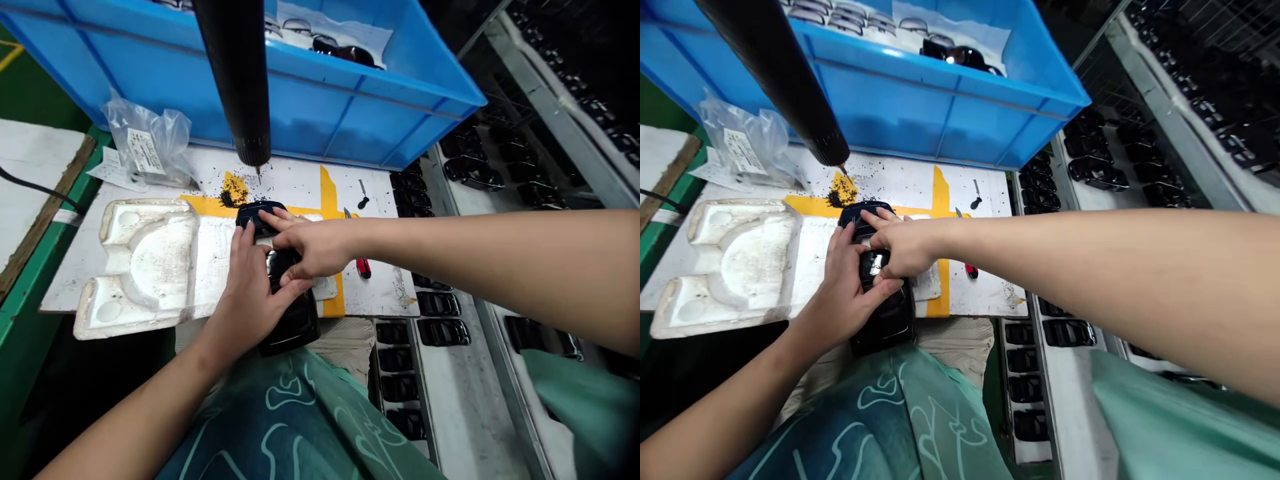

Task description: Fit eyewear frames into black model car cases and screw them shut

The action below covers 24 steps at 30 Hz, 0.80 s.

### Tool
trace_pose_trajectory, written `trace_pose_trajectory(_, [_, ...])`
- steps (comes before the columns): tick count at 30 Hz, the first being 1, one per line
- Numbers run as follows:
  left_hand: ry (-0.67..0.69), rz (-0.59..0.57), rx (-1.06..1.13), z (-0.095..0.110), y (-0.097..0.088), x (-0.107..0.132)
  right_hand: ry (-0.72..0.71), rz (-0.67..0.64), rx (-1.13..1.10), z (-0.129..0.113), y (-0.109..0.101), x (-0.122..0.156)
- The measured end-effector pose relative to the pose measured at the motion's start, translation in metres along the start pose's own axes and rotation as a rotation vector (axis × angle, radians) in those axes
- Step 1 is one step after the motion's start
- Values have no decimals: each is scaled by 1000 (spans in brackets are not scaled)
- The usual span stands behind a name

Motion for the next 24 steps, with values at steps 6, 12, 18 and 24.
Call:
trace_pose_trajectory(6, [-14, -66, 14, -7, -8, 6, -199, 59, -36, 27, 0, 8])
trace_pose_trajectory(12, [-23, -63, -13, -4, -7, 9, -236, 197, 12, 36, 8, 13])
trace_pose_trajectory(18, [-7, 28, 23, -10, -20, 31, -326, 720, 298, 3, 45, 54])
trace_pose_trajectory(24, [135, -47, -43, -17, -18, 38, -467, 744, 550, -35, 84, 59])
Point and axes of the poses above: each hand's wrist, its own x-axis away from the middle knuckle, its own y-axis out of the palm, z = x × y, the point moved 3 cm from there along -x, towards the middle knuckle, and after that the axes turned 3 degrees about -z, right-handed, at the moved point
